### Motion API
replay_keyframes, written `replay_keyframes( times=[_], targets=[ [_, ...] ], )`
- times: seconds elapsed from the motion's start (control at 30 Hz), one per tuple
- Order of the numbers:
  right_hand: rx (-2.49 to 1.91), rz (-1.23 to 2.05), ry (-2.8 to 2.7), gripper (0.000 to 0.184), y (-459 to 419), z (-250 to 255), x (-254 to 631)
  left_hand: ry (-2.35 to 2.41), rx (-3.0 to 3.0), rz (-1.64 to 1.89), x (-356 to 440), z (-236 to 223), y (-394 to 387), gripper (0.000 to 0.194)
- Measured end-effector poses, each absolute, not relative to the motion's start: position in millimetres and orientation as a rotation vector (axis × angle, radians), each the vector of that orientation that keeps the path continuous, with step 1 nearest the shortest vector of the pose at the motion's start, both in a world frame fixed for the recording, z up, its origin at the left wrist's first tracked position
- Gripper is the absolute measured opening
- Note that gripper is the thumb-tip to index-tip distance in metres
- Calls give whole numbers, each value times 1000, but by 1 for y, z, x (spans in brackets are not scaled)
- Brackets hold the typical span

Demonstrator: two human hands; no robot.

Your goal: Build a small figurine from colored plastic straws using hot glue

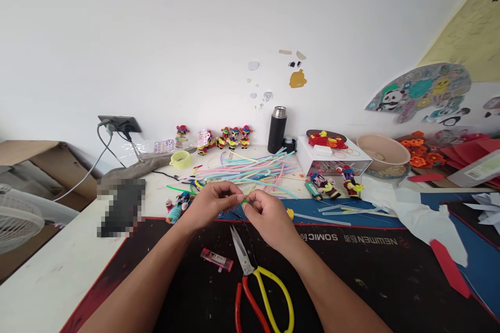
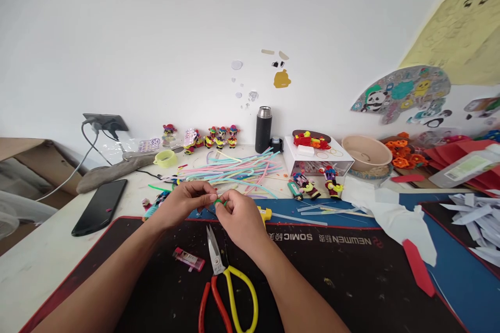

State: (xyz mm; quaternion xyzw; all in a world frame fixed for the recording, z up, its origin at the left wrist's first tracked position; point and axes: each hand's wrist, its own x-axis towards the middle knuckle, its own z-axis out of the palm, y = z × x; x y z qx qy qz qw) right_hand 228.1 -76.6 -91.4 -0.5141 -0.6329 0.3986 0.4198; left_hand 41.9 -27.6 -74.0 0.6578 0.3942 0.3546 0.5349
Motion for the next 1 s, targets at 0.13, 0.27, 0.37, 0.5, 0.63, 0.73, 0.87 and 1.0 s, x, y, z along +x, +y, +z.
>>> replay_keyframes(
  times=[0.13, 0.27, 0.37, 0.5, 0.63, 0.73, 0.87, 1.0],
  targets=[
    [-1263, 1077, -1488, 15, -76, -92, 227, 929, 1509, 879, 43, -72, -29, 39],
    [-1187, 1200, -1394, 20, -75, -92, 228, 914, 1396, 935, 45, -74, -29, 38],
    [-1154, 1260, -1356, 24, -76, -92, 228, 909, 1327, 971, 47, -75, -29, 38],
    [-1149, 1247, -1341, 24, -76, -92, 229, 905, 1349, 957, 47, -76, -29, 37],
    [-1146, 1213, -1304, 25, -76, -91, 229, 922, 1416, 928, 45, -76, -28, 38],
    [-1139, 1204, -1281, 26, -75, -88, 229, 931, 1481, 878, 44, -76, -28, 36],
    [-1138, 1195, -1261, 27, -76, -85, 228, 942, 1565, 825, 44, -74, -30, 31],
    [-1175, 1190, -1279, 26, -77, -86, 228, 955, 1584, 790, 44, -73, -30, 30]
  ],
)
